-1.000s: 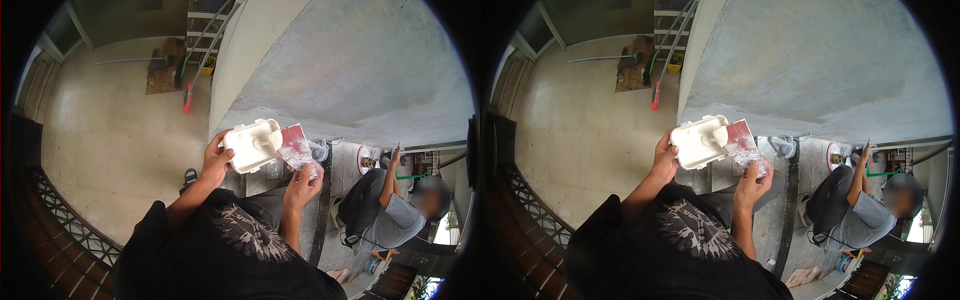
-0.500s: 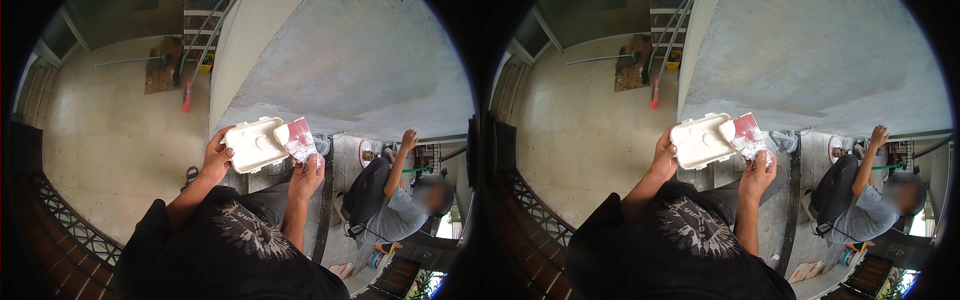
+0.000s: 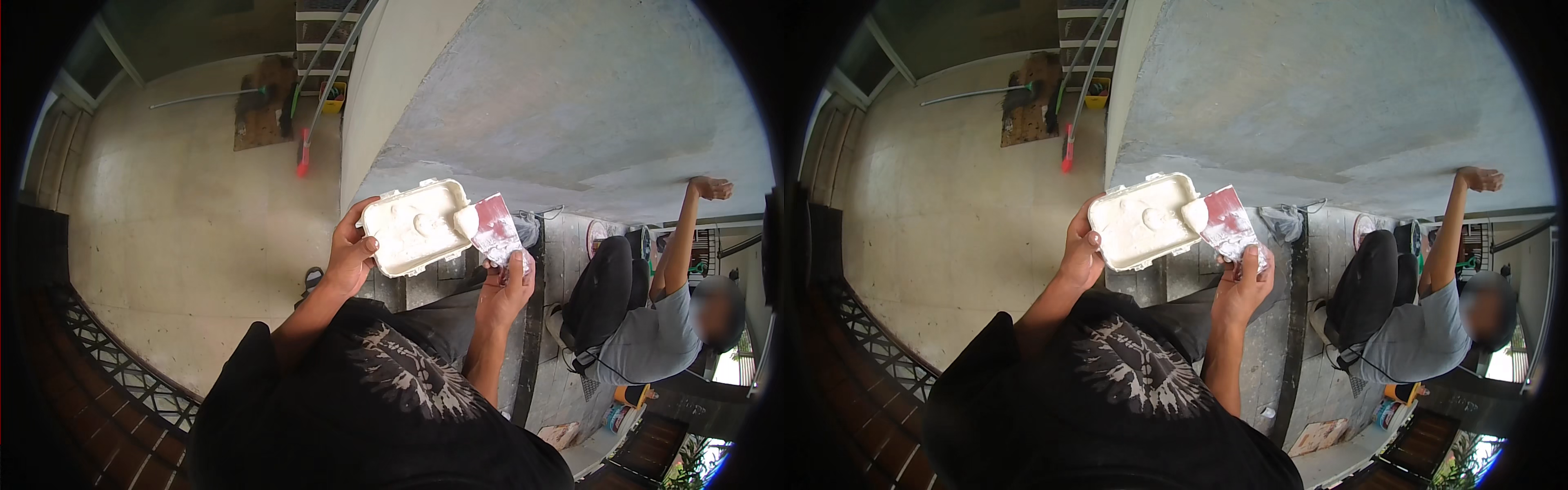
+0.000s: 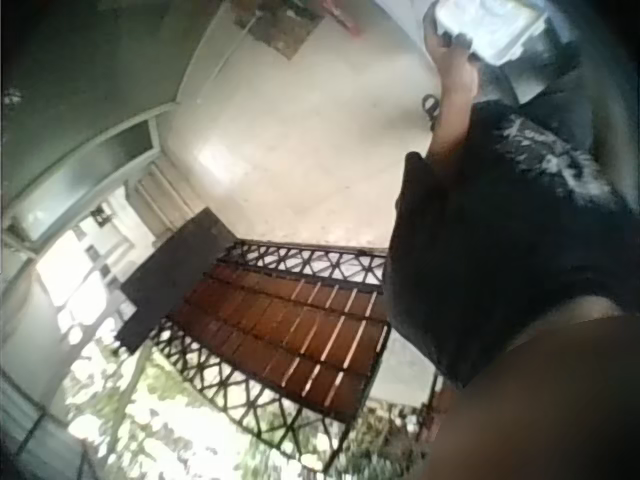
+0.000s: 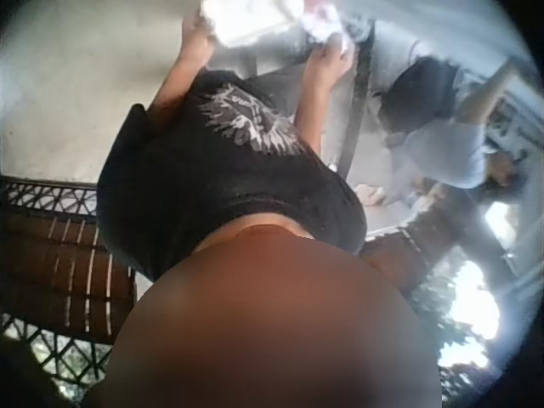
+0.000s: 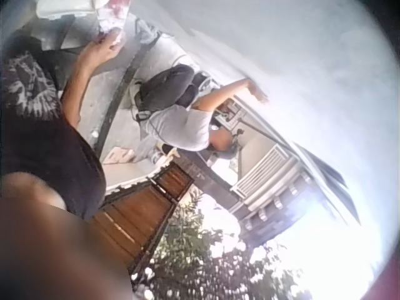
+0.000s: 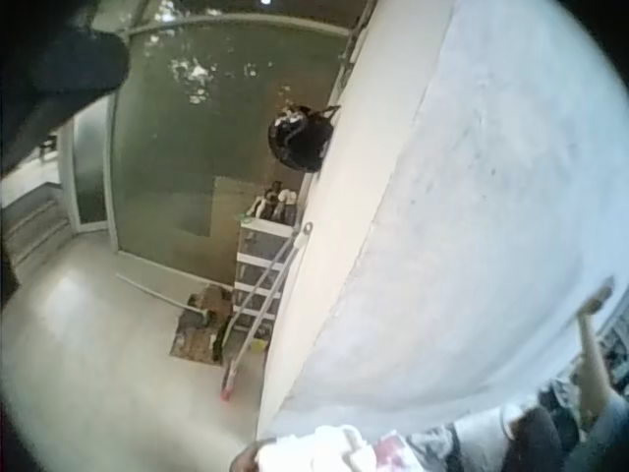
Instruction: The person applies wall filler from a plastic container onto a concrete wall using a scraper.
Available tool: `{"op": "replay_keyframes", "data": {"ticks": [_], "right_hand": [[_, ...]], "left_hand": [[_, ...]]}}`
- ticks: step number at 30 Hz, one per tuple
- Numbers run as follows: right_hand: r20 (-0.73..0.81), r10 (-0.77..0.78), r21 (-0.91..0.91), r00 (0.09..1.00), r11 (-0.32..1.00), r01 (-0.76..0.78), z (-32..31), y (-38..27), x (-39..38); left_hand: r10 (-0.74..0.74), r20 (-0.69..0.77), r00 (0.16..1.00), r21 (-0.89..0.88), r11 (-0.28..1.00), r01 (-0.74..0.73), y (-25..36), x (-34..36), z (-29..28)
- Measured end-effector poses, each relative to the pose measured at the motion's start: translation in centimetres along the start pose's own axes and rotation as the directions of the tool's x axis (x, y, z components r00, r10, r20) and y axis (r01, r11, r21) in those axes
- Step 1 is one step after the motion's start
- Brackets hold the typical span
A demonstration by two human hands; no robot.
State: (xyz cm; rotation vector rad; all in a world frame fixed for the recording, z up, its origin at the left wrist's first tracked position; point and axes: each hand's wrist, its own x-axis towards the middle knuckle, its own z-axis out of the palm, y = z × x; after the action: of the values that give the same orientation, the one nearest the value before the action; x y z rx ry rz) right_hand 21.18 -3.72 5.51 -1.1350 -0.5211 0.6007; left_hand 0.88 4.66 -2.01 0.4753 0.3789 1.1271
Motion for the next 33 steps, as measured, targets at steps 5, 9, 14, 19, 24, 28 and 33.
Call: {"op": "replay_keyframes", "data": {"ticks": [5, 9, 14, 19, 24, 28, 33], "right_hand": [[-0.038, -0.012, -0.019, 0.999, 1.000, 0.011, 0.20, 0.08, 0.23], [-0.043, -0.024, -0.021, 0.999, 1.000, 0.023, 0.18, 0.21, 0.58], [-0.044, -0.044, -0.037, 0.998, 0.998, 0.042, 0.05, 0.39, 0.81], [-0.032, -0.097, -0.055, 0.995, 0.994, 0.095, 0.39, 0.04, 0.77], [-0.006, -0.104, -0.040, 0.995, 0.994, 0.103, 0.38, -0.07, 0.97], [0.003, -0.131, -0.063, 0.991, 0.989, 0.130, 0.57, -0.16, 0.91], [-0.027, -0.128, -0.057, 0.991, 0.990, 0.126, 0.79, -0.23, 0.88]], "left_hand": [[-0.012, 0.002, 1.000, 0.006, 1.000, 0.012, -0.01, -0.31, -0.16], [-0.021, 0.003, 1.000, 0.010, 1.000, 0.021, 0.27, -0.61, 0.03], [-0.021, -0.001, 1.000, 0.008, 1.000, 0.021, 0.29, -0.71, -0.06], [-0.012, 0.005, 1.000, 0.003, 1.000, 0.012, 0.21, -0.73, -0.19], [-0.003, 0.007, 1.000, 0.006, 1.000, 0.003, 0.35, -0.74, -0.03], [-0.007, 0.018, 1.000, 0.015, 1.000, 0.007, 0.43, -0.77, 0.00], [-0.008, 0.024, 1.000, 0.011, 1.000, 0.008, 0.08, -0.77, -0.70]]}}
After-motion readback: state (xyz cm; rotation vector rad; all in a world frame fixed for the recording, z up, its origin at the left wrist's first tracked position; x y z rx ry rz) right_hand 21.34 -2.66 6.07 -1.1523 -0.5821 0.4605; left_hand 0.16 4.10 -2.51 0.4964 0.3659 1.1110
